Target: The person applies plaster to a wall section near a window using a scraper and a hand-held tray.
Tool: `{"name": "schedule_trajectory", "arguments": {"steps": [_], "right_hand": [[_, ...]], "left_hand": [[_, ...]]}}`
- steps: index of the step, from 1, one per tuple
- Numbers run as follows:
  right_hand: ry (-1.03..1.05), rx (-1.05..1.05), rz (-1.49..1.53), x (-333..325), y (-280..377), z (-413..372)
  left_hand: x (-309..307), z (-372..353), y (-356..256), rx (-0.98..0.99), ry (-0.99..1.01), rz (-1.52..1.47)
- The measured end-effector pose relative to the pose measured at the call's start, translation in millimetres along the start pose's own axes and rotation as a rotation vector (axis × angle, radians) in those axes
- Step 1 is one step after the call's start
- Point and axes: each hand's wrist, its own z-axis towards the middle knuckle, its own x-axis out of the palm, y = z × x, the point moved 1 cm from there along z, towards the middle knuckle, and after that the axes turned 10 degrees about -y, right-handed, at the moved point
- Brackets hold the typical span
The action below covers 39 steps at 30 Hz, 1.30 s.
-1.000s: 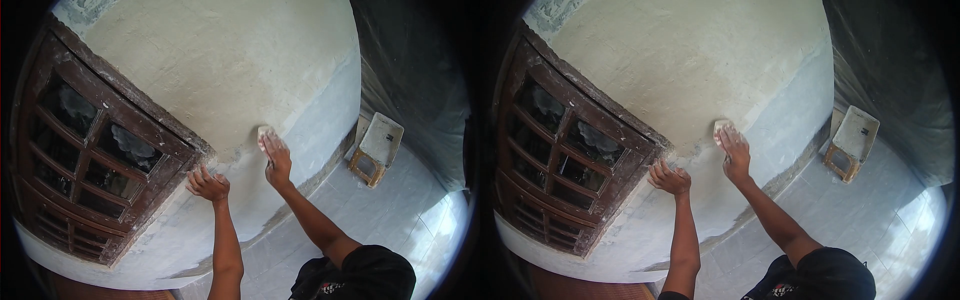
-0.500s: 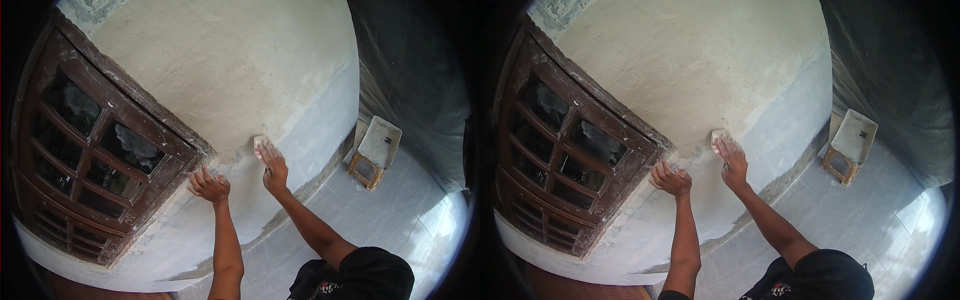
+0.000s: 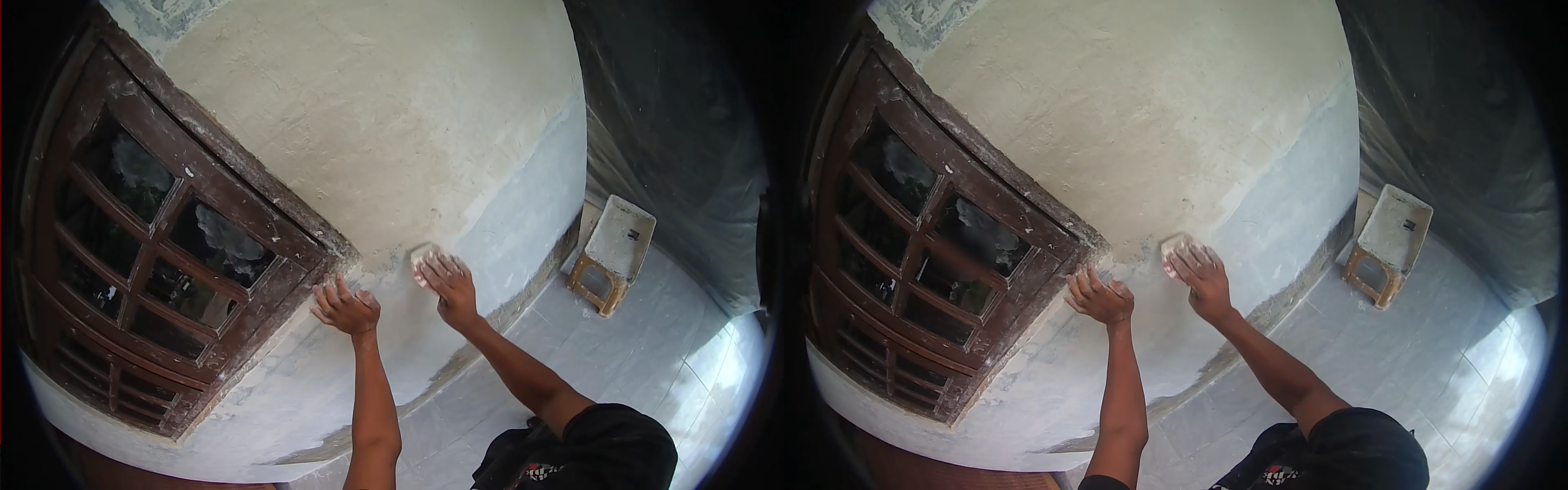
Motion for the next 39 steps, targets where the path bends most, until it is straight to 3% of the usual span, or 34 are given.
{"name": "schedule_trajectory", "arguments": {"steps": [4,5,9,11,13,14,16,17,19,20,22,23,25,28,29,32,34,38,39], "right_hand": [[-0.121,-0.083,-0.114,13.1,2.5,79.6],[-0.122,-0.086,-0.119,12.8,-1.0,71.1],[0.193,-0.017,-0.156,-3.3,-33.6,-40.8],[0.463,0.239,-0.134,-47.0,-63.1,-112.0],[0.552,0.687,-0.122,-116.7,-68.8,-130.6],[0.545,0.695,-0.151,-142.2,-79.1,-134.8],[0.317,0.829,-0.315,-197.9,-99.6,-154.7],[0.328,0.851,-0.351,-223.7,-104.3,-158.2],[0.082,1.015,-0.432,-266.5,-128.9,-144.7],[0.076,1.038,-0.466,-284.0,-139.5,-145.0],[-0.347,1.201,-0.031,-311.2,-159.0,-141.6],[-0.365,1.210,-0.056,-323.7,-163.5,-136.5],[-0.556,1.279,0.337,-343.4,-159.4,-113.6],[-0.592,1.184,0.507,-356.7,-190.2,-116.1],[-0.603,1.263,0.441,-356.3,-195.2,-102.7],[-0.626,1.236,0.339,-352.6,-223.3,-97.2],[-0.667,1.282,0.314,-347.0,-236.4,-93.1],[-0.538,1.362,-0.043,-345.2,-254.2,-93.8],[-0.425,1.323,-0.262,-347.2,-252.0,-86.6]], "left_hand": [[-3.3,2.2,-1.0,0.004,0.018,-0.007],[-3.1,1.3,-0.5,0.008,0.013,-0.004],[-3.9,3.3,0.2,0.046,-0.003,0.017],[-3.6,2.3,0.7,0.039,-0.007,0.017],[-2.3,1.9,0.3,0.028,0.003,0.016],[0.4,-1.6,1.9,0.023,0.010,0.021],[0.6,-1.7,2.3,0.006,0.008,0.019],[-3.5,2.8,-0.9,-0.005,0.000,0.010],[-9.0,8.0,-8.5,-0.030,0.006,-0.004],[-13.5,8.8,-13.8,-0.055,0.053,-0.010],[-20.7,0.3,-33.0,-0.214,0.118,-0.026],[-25.4,-11.3,-48.8,-0.211,0.133,-0.053],[-43.9,-50.2,-89.7,-0.388,0.299,-0.200],[-62.6,-123.4,-174.4,-0.497,0.719,-0.454],[-65.5,-142.7,-203.8,-0.501,0.838,-0.603],[-58.1,-164.4,-285.4,-0.413,1.264,-0.822],[-43.1,-167.6,-330.9,-0.405,1.337,-0.909],[-13.8,-175.3,-400.2,-0.258,1.451,-1.214],[-6.4,-173.9,-416.3,-0.210,1.481,-1.278]]}}
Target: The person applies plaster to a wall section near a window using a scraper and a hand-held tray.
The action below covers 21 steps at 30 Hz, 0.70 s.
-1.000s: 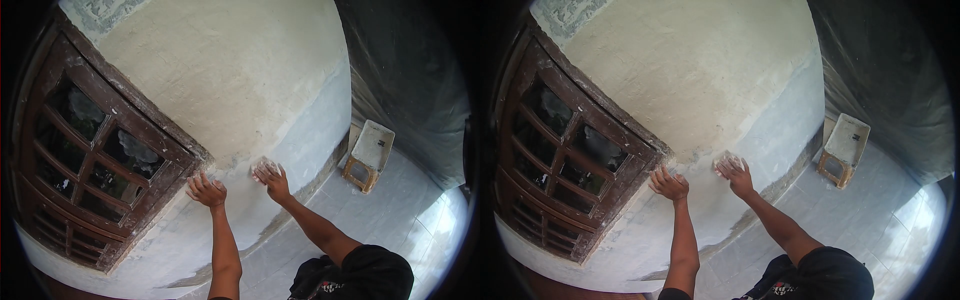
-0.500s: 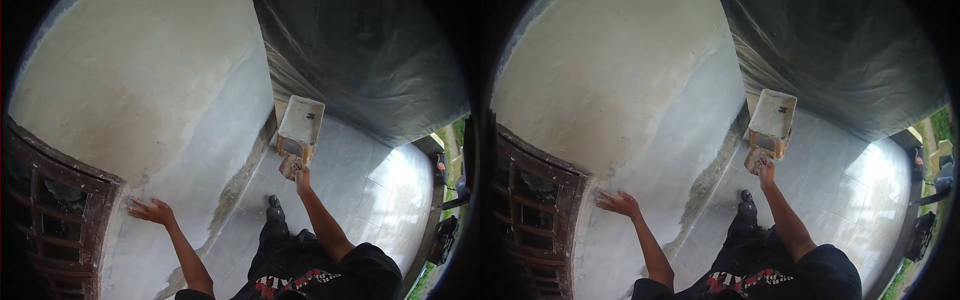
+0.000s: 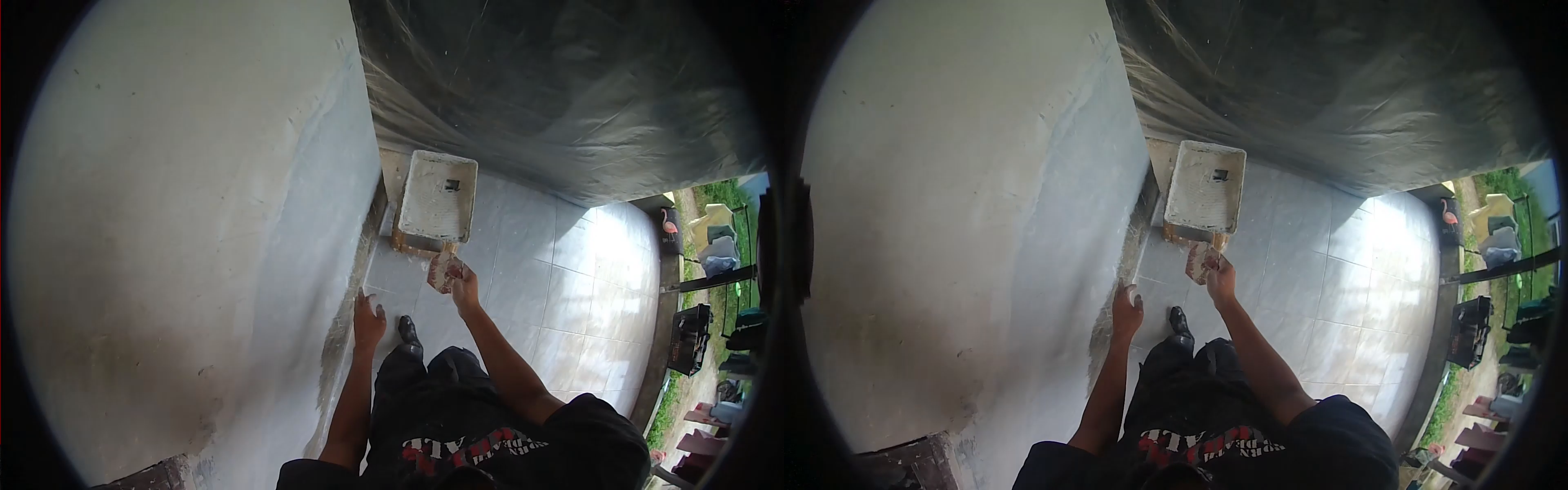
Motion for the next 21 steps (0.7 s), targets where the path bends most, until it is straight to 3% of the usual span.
{"name": "schedule_trajectory", "arguments": {"steps": [1,3,5,7,11,14,18,21], "right_hand": [[-0.039,-0.088,-0.209,-4.1,0.2,2.3],[-0.100,-0.142,-0.234,-12.1,-2.7,4.2],[-0.150,-0.208,-0.250,-19.5,-4.3,11.4],[-0.231,0.122,-0.097,-21.9,11.9,16.8],[-0.276,0.222,0.017,-19.4,9.5,56.7],[-0.208,-0.032,-0.085,-20.0,5.2,92.0],[-0.241,-0.025,-0.115,-17.5,26.1,136.2],[-0.302,0.007,-0.317,-15.6,28.4,172.4]], "left_hand": [[6.9,14.5,-1.7,-0.002,0.023,-0.012],[14.9,35.5,-8.0,0.025,0.127,-0.041],[19.1,47.4,-23.5,0.044,0.036,-0.062],[12.1,64.0,-45.5,-0.092,0.142,-0.090],[40.9,87.8,-48.6,-0.025,0.149,-0.060],[63.4,112.3,-62.7,-0.020,0.167,-0.086],[102.0,155.0,-75.5,0.066,0.254,-0.132],[134.5,197.1,-78.8,0.121,0.282,-0.122]]}}
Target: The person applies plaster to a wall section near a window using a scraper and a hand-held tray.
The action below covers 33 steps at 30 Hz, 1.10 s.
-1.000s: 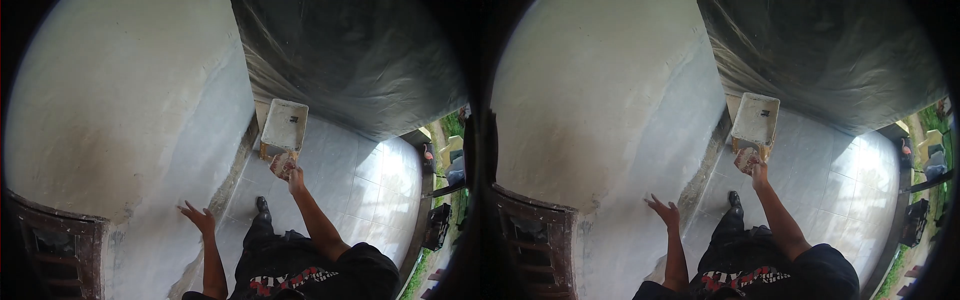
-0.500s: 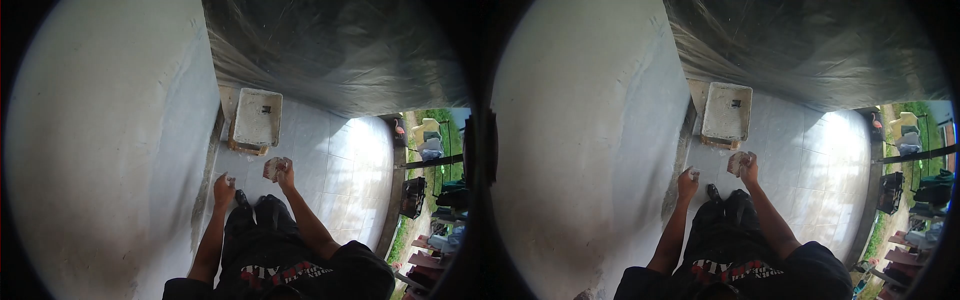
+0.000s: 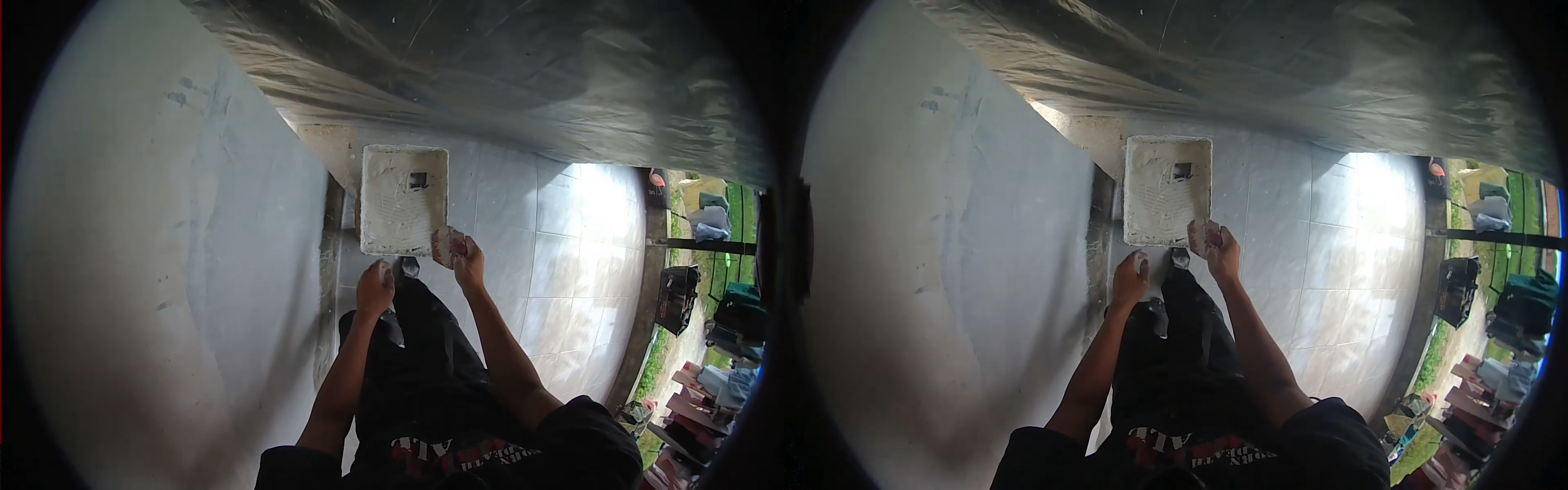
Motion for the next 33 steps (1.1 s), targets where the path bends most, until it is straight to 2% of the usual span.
{"name": "schedule_trajectory", "arguments": {"steps": [3,7,8,9,11,12,14,16,21,23,24,27,32,33], "right_hand": [[0.017,0.064,-0.061,13.8,-7.4,30.1],[-0.054,-0.111,-0.194,43.0,7.0,65.3],[-0.073,-0.178,-0.242,50.1,3.0,68.8],[-0.071,-0.139,-0.252,55.5,0.4,73.4],[-0.092,-0.323,-0.333,68.7,0.2,85.8],[-0.095,-0.289,-0.342,76.7,-5.1,91.4],[-0.151,-0.355,-0.436,94.1,-17.5,102.3],[-0.180,-0.343,-0.438,118.3,-32.4,117.4],[-0.284,-0.375,-0.505,179.6,-46.1,156.9],[-0.311,-0.530,-0.508,195.4,-50.7,175.6],[-0.313,-0.512,-0.516,199.3,-55.6,183.9],[-0.261,-0.662,-0.590,206.7,-70.0,200.2],[-0.183,-0.674,-0.647,193.4,-73.4,201.7],[-0.125,-0.621,-0.654,193.7,-74.3,201.2]], "left_hand": [[7.4,46.9,-5.9,0.039,0.029,0.044],[23.7,111.0,-1.3,0.050,0.012,0.094],[30.1,127.8,5.5,0.108,-0.017,0.080],[37.7,142.4,13.4,0.163,-0.046,0.066],[54.7,173.6,28.0,0.238,-0.071,0.155],[64.4,188.3,38.0,0.234,-0.036,0.158],[80.1,214.1,57.4,0.323,-0.184,0.298],[89.8,239.1,67.5,0.325,-0.174,0.300],[110.0,259.1,105.3,0.337,-0.213,0.266],[110.1,259.8,103.0,0.381,-0.222,0.233],[109.9,260.2,100.8,0.420,-0.245,0.199],[109.8,259.4,106.3,0.419,-0.225,0.187],[111.5,260.4,110.9,0.399,-0.202,0.162],[111.7,261.1,112.0,0.411,-0.203,0.156]]}}
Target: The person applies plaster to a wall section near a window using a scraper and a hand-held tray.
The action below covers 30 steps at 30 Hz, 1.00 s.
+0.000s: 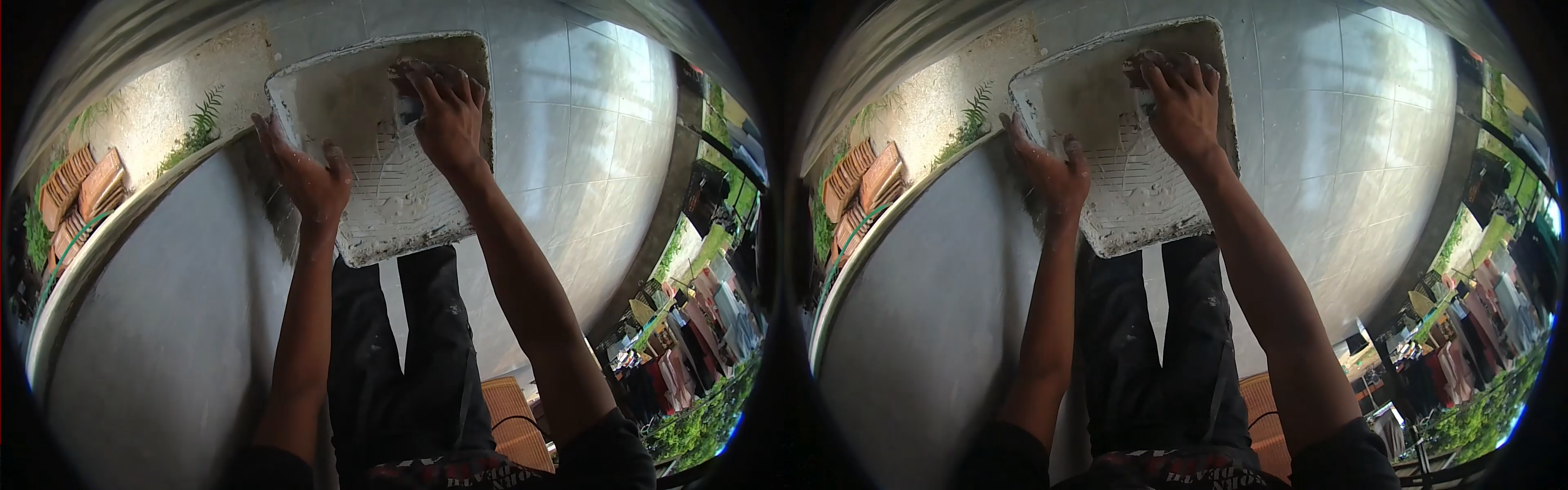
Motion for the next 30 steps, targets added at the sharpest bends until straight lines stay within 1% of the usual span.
{"name": "schedule_trajectory", "arguments": {"steps": [1,2,4,5,7,8,10,14,16,19,23,29,30], "right_hand": [[0.068,0.033,0.011,0.1,-0.5,-0.9],[0.069,0.030,0.008,-0.7,-1.0,-1.9],[0.152,0.040,-0.004,-3.0,0.7,-0.1],[0.151,0.039,-0.004,-2.6,1.4,2.3],[0.136,0.201,0.010,-2.4,3.8,9.0],[0.137,0.203,0.009,-2.0,5.3,12.2],[0.141,0.266,-0.104,0.6,5.2,16.2],[0.099,0.281,-0.126,0.4,10.2,27.0],[0.223,0.485,-0.010,-2.5,10.9,37.0],[0.286,0.507,-0.035,-3.6,10.3,43.3],[0.261,0.454,-0.102,-1.0,11.4,38.9],[0.315,0.553,-0.025,-8.6,12.5,50.2],[0.368,0.581,-0.018,-7.0,12.3,51.2]], "left_hand": [[0.5,-0.5,0.4,-0.003,-0.003,-0.002],[0.9,-1.3,0.7,-0.017,-0.004,-0.009],[2.8,-2.3,1.6,-0.030,-0.008,-0.019],[3.3,-3.1,2.7,-0.045,0.000,-0.031],[2.2,-3.3,2.9,-0.061,0.013,-0.041],[2.5,-2.8,3.0,-0.047,0.008,-0.035],[3.2,-1.9,2.3,-0.031,0.005,-0.031],[4.5,-0.9,1.2,-0.033,-0.031,-0.037],[5.1,-1.3,2.2,-0.040,-0.041,-0.043],[5.6,-2.0,2.3,-0.045,-0.040,-0.029],[5.3,-4.2,2.2,-0.078,-0.021,-0.015],[4.8,-3.0,0.9,-0.066,-0.029,-0.007],[5.3,-4.3,1.3,-0.077,-0.024,-0.007]]}}
